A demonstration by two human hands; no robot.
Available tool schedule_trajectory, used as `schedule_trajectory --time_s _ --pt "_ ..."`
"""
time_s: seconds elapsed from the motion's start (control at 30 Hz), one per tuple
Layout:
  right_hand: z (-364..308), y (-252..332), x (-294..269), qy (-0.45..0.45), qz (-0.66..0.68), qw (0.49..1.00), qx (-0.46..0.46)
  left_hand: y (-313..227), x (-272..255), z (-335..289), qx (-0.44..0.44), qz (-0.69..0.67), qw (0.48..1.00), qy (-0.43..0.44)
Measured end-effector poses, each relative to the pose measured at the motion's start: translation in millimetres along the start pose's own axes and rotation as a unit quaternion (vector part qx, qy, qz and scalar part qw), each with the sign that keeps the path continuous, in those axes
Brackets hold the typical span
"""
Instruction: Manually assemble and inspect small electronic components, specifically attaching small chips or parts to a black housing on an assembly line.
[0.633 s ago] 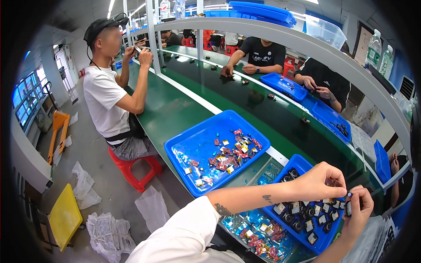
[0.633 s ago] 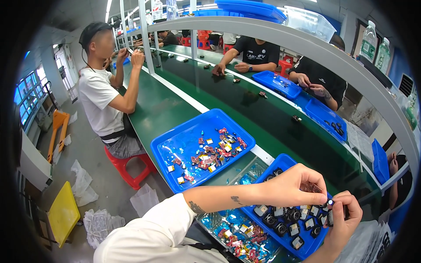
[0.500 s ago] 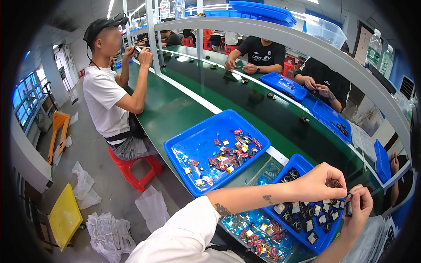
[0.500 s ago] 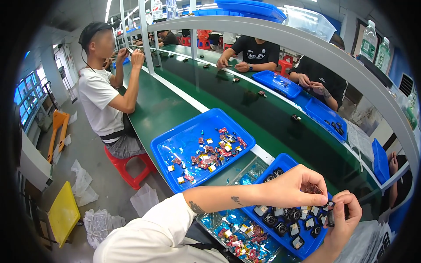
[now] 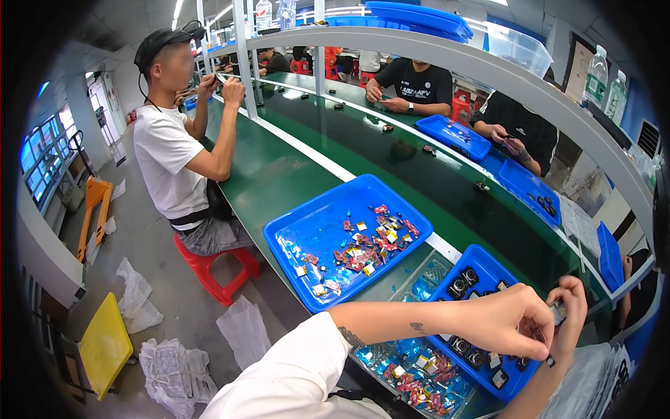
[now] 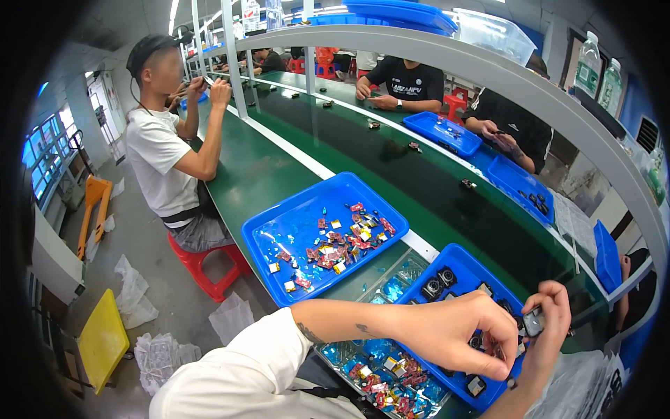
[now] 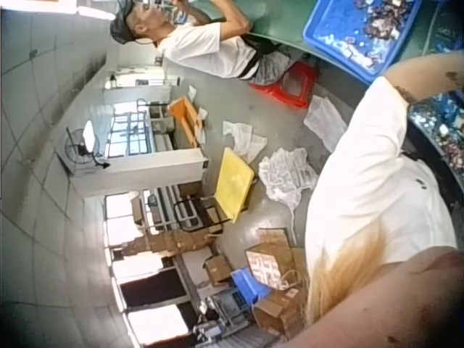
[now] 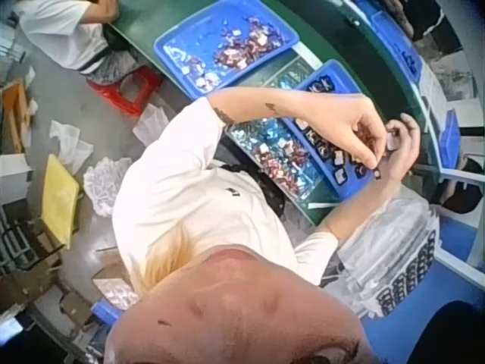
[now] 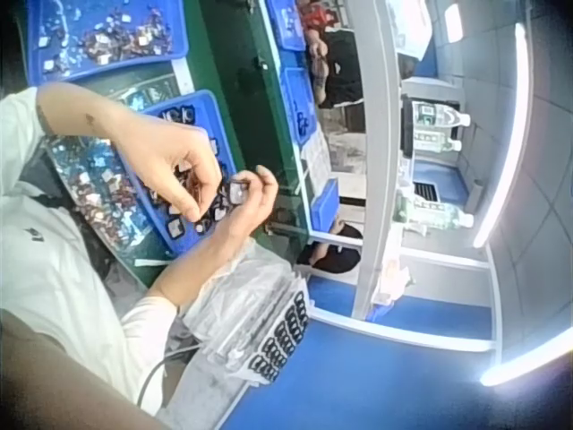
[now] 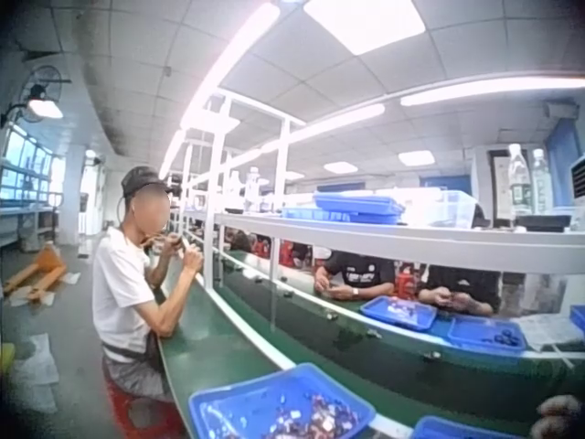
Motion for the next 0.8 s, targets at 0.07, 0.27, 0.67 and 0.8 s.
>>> schedule_trajectory --time_s 0.07,0.27,0.67,0.8 --pt "4 -15 -3 0.007 -0.043 0.999 -0.016 4 -3 2 -0.006 0.017 1.000 -0.021" --pt "4 -14 1 -0.007 -0.174 0.981 -0.091 5 -10 4 -0.008 0.033 0.997 -0.065" --pt "2 -23 9 0.017 -0.079 0.995 -0.059 14 -20 4 0.008 0.103 0.980 -0.172" --pt "-5 -15 -4 0.039 -0.062 0.995 -0.073 19 -21 15 0.028 0.164 0.963 -0.212"
Point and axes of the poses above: each hand's wrist, its own z-axis towards the middle knuckle, its own x-axis out of the palm, y = z × x, the point moved 3 cm from there along z, towards the middle knuckle, and after that the axes turned 2 degrees about z, right-handed, at the moved point
